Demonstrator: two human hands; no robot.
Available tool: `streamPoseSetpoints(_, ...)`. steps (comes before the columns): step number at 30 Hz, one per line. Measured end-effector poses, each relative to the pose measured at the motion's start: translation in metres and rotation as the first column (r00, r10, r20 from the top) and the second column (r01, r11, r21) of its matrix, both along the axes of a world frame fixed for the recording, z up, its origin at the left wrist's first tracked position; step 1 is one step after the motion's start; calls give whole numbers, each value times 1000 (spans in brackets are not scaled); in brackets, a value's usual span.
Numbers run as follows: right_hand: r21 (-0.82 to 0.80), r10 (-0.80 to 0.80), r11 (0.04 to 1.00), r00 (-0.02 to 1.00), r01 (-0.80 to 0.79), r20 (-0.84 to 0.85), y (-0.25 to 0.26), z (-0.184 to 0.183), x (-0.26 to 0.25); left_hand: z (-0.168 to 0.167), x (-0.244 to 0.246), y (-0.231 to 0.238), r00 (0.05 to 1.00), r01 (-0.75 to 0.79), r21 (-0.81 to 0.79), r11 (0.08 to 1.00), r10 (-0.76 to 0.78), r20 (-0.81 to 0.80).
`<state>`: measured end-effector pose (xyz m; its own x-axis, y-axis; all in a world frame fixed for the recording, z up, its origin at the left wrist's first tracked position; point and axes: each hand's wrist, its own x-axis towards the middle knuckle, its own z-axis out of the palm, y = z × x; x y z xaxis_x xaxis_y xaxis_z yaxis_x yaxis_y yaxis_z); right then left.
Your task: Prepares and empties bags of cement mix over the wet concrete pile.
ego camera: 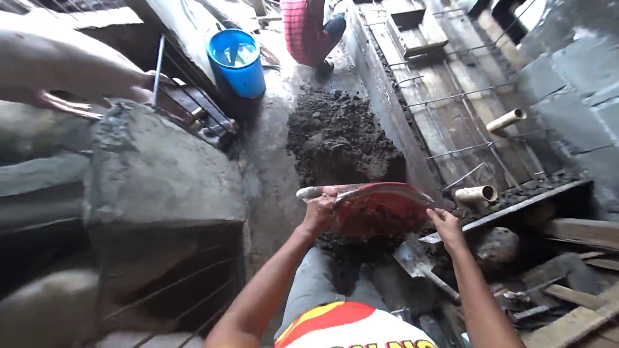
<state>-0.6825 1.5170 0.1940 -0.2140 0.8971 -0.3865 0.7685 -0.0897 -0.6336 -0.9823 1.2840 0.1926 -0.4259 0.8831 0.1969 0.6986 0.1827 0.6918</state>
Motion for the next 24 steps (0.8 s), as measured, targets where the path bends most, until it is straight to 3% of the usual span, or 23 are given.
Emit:
streamPoseSetpoints(4, 13, 190, 982, 980, -189, -62, 19, -6, 40, -5, 40, -18, 995, -32, -32, 999, 29, -95)
streamPoseSetpoints(9, 105, 456, 884, 890, -456, 27, 47, 20, 99, -3, 81, -48, 979, -131, -268, 955, 81, -187)
streamPoseSetpoints(13, 239, 448, 866, 894, -440, 19, 75, 77, 149, 6, 94, -58, 943, -195, -280, 940, 101, -317)
streamPoseSetpoints(16, 405, 456, 839, 876, -363, -158, 85, 132, 180, 24, 106, -61, 914, -294, -331, 897, 162, -373)
streamPoseSetpoints(18, 485, 481, 837, 762, -253, -433, 87, 162, 198, 29, 115, -63, 892, -354, -326, 877, 212, -398)
streamPoseSetpoints(21, 517, 566, 824, 343, -230, -750, 84, 178, 216, 34, 132, -65, 867, -435, -347, 831, 283, -409)
streamPoseSetpoints(23, 468, 528, 827, 145, -313, -837, 76, 156, 213, 36, 146, -66, 857, -459, -338, 822, 309, -413)
streamPoseSetpoints(24, 371, 449, 847, 140, -380, -882, 71, 130, 208, 36, 154, -68, 849, -477, -334, 813, 327, -416)
